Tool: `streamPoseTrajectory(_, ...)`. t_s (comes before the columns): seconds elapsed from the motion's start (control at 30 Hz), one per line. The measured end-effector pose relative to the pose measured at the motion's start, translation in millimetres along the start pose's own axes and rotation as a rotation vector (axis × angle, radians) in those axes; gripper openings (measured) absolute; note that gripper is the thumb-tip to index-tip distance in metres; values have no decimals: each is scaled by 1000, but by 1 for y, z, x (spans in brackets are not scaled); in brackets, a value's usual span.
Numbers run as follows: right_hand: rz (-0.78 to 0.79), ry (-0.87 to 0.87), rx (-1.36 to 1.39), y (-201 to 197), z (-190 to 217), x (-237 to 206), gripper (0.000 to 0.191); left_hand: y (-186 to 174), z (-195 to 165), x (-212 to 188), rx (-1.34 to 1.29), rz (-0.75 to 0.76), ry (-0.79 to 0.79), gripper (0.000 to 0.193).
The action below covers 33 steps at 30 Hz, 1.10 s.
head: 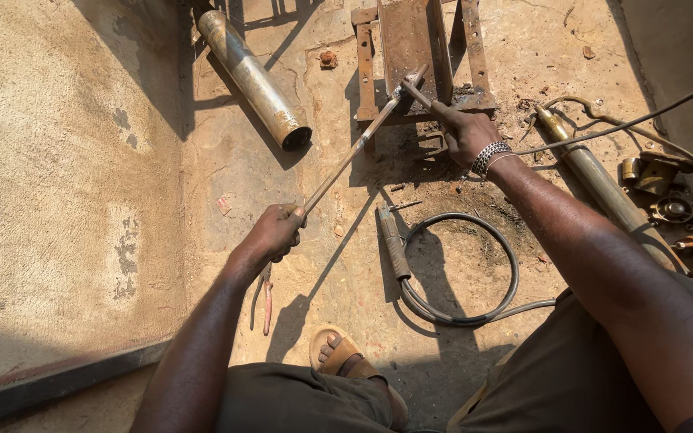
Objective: The person uses a welding torch and filler rod to weld a metal frame assembly on the ground. They repeatedly strike an arc, deposit weld beads along a joint, and pause to inspect the work. The person also uses a chipping hammer to remove slag from the welds.
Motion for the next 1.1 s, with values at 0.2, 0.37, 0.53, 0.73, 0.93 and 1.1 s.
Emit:
streamPoseTrajectory(0.2,19,3,-47,-1,-1,0,57,1,-2,-4,28,-2,-20,35)
streamPoseTrajectory(0.37,205,145,-124,23,-11,-1,46,3,-5,-7,55,-21,-24,38)
streamPoseTrajectory(0.53,94,68,3,22,-5,-1,54,2,-6,-6,50,-33,-32,40)
streamPoseTrajectory(0.73,-9,-10,17,13,-3,-2,58,1,1,-1,37,-27,-32,40)
streamPoseTrajectory(0.93,19,29,-16,14,-4,3,57,-2,3,5,80,-49,-29,40)
streamPoseTrajectory(1.1,262,114,-54,32,-5,5,56,-4,4,3,166,-87,-45,42)
Point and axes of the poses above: each hand's wrist, its own x-axis towards the middle knuckle, its own y-axis out of the palm, z = x × y, the point moved 8 cm from there along x, towards the middle knuckle, and after that the axes turned 12 degrees about z, right-handed, at the moved point
